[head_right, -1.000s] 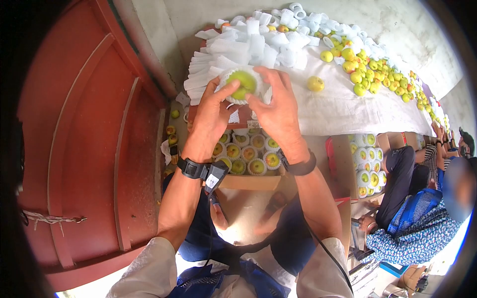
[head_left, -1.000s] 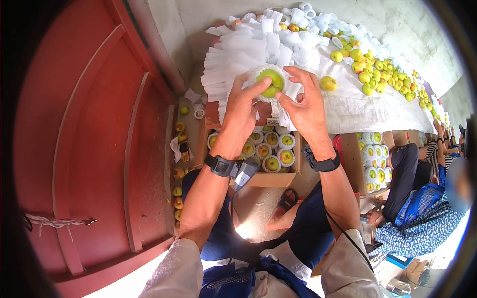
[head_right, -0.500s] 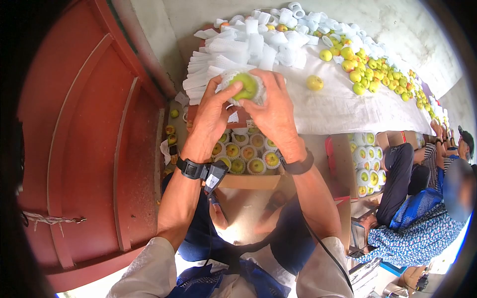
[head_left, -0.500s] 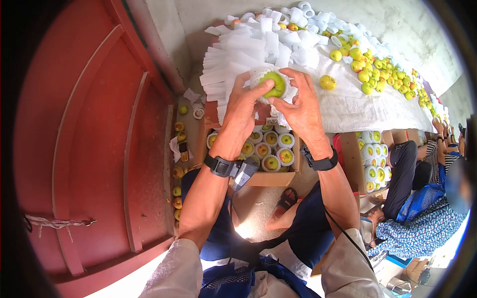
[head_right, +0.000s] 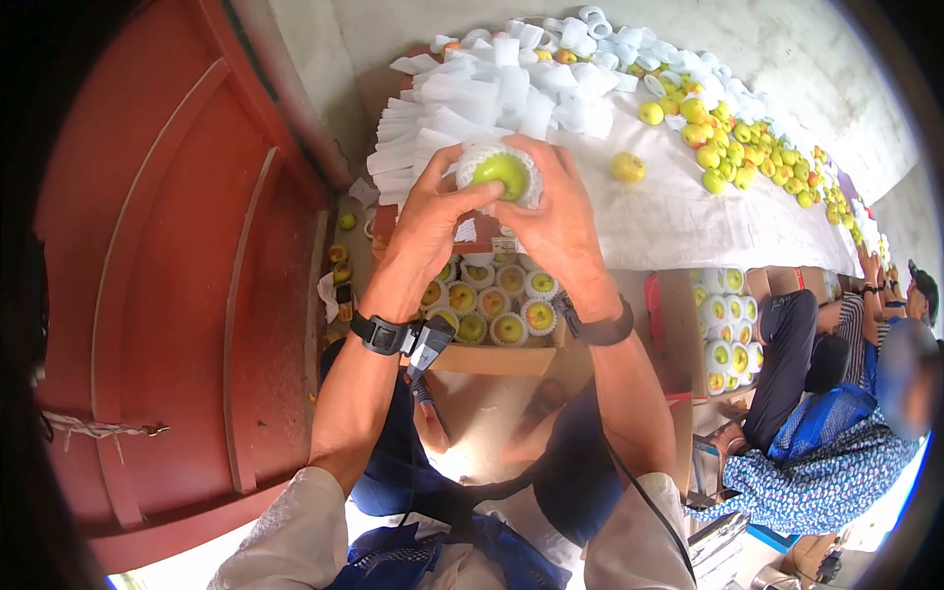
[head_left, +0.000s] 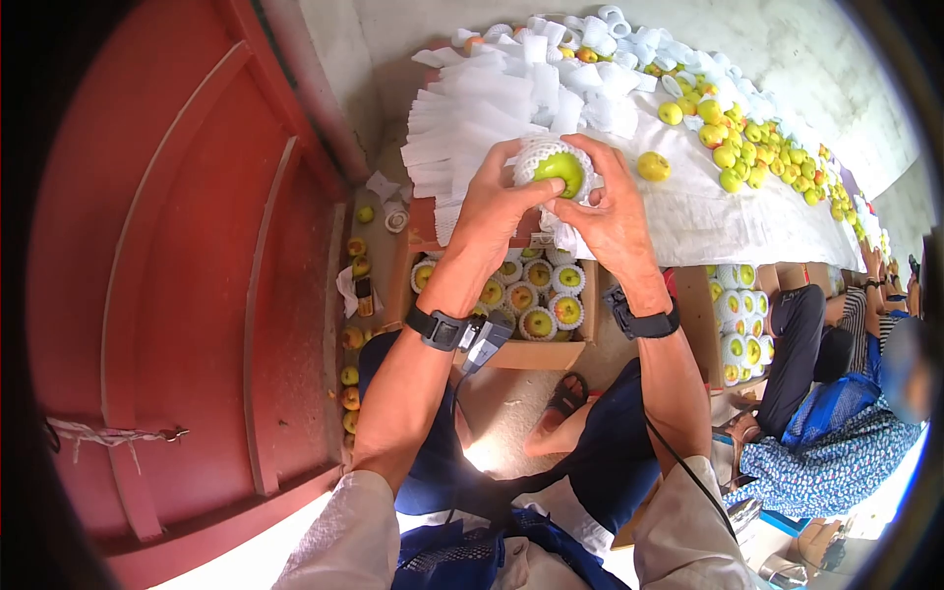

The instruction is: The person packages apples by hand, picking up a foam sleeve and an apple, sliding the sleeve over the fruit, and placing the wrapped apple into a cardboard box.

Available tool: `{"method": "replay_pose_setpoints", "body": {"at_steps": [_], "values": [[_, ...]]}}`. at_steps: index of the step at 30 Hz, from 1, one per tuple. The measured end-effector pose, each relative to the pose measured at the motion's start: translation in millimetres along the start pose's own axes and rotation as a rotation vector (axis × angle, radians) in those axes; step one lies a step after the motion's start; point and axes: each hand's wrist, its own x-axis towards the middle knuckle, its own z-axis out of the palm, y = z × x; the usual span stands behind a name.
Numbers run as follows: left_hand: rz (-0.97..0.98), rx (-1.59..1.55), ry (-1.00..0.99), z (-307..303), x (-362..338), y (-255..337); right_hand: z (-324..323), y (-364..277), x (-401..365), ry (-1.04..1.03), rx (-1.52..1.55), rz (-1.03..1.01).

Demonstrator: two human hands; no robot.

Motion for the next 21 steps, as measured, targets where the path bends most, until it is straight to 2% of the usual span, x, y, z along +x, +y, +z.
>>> {"method": "replay_pose_setpoints", "body": {"at_steps": [16,21], "values": [[0.086,0.189,0.1,1.9,1.2,-3.4,7.8,-10.0,-4.4,0.077,-0.296,-0.097],[0.086,0.223,0.14,6.5,-2.2,-2.4,6.5,-7.2,-3.5,0.047,-0.257,-0.098]]}}
